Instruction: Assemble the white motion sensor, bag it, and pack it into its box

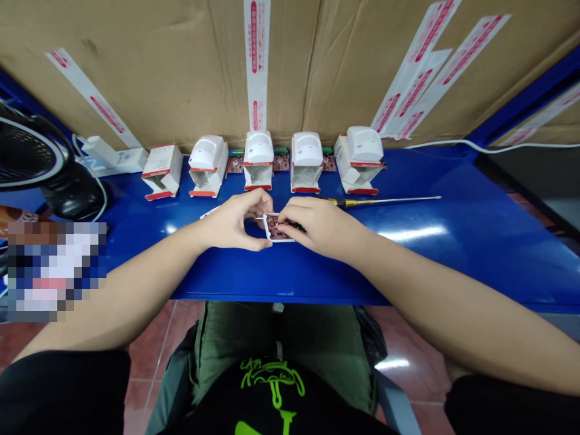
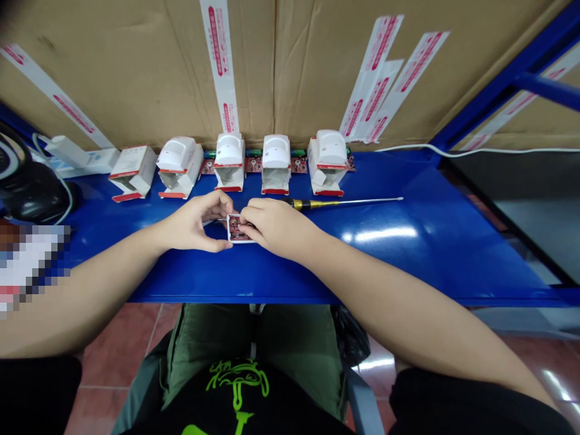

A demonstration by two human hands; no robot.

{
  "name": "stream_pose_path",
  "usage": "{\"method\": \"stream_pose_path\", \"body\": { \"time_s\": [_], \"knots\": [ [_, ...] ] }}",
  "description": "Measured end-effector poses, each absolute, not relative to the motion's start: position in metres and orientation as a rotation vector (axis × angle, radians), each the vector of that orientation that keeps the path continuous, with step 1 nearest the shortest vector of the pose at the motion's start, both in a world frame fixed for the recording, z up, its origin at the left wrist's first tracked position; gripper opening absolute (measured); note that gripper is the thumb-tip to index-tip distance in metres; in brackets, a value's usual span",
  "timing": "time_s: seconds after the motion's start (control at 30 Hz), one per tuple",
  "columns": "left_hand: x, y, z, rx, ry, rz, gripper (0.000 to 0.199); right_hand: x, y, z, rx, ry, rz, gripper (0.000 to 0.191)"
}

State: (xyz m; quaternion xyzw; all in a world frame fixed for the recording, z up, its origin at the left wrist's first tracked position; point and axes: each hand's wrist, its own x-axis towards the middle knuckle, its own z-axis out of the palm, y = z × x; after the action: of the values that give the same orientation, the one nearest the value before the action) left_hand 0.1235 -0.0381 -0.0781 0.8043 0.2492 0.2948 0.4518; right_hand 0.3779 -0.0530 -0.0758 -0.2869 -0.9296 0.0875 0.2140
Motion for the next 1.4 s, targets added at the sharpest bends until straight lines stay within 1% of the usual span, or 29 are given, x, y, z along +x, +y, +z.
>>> {"method": "stream_pose_path", "body": {
  "time_s": [0.07, 0.13, 0.4, 0.7, 0.83, 0.93, 1.03, 1.13, 1.23, 1.4],
  "knots": [
    [0.1233, -0.0382, -0.078, 1.993, 0.62, 0.724, 0.047, 0.3769, -0.0529, -0.0759, -0.822, -2.537, 0.354, 0.017],
    [0.1232, -0.0381, -0.0776, 2.002, 0.62, 0.716, 0.046, 0.3758, -0.0535, -0.0762, -0.822, -2.524, 0.388, 0.018],
    [0.1247, -0.0388, -0.0762, 1.996, 0.639, 0.726, 0.046, 0.3748, -0.0599, -0.0739, -0.8, -2.634, 0.075, 0.032],
    [0.1257, -0.0392, -0.0766, 1.993, 0.621, 0.724, 0.046, 0.3755, -0.0596, -0.0721, -0.829, -2.564, 0.241, 0.024],
    [0.1266, -0.0401, -0.076, 2.03, 0.616, 0.72, 0.045, 0.3769, -0.058, -0.0687, -0.817, -2.62, 0.262, 0.025],
    [0.1273, -0.0407, -0.0762, 2.056, 0.618, 0.723, 0.044, 0.3784, -0.0579, -0.068, -0.77, -2.691, 0.178, 0.029],
    [0.1272, -0.0406, -0.0769, 2.06, 0.606, 0.738, 0.044, 0.379, -0.0586, -0.0705, -0.704, -2.727, 0.008, 0.034],
    [0.1267, -0.0401, -0.0775, 2.059, 0.61, 0.739, 0.044, 0.3783, -0.0593, -0.0736, -0.672, -2.758, -0.11, 0.033],
    [0.1262, -0.0399, -0.0774, 2.062, 0.613, 0.735, 0.045, 0.3775, -0.0587, -0.0746, -0.702, -2.747, -0.038, 0.029],
    [0.1261, -0.0402, -0.0768, 2.044, 0.609, 0.725, 0.044, 0.3767, -0.0564, -0.0738, -0.825, -2.595, 0.277, 0.019]
  ]
}}
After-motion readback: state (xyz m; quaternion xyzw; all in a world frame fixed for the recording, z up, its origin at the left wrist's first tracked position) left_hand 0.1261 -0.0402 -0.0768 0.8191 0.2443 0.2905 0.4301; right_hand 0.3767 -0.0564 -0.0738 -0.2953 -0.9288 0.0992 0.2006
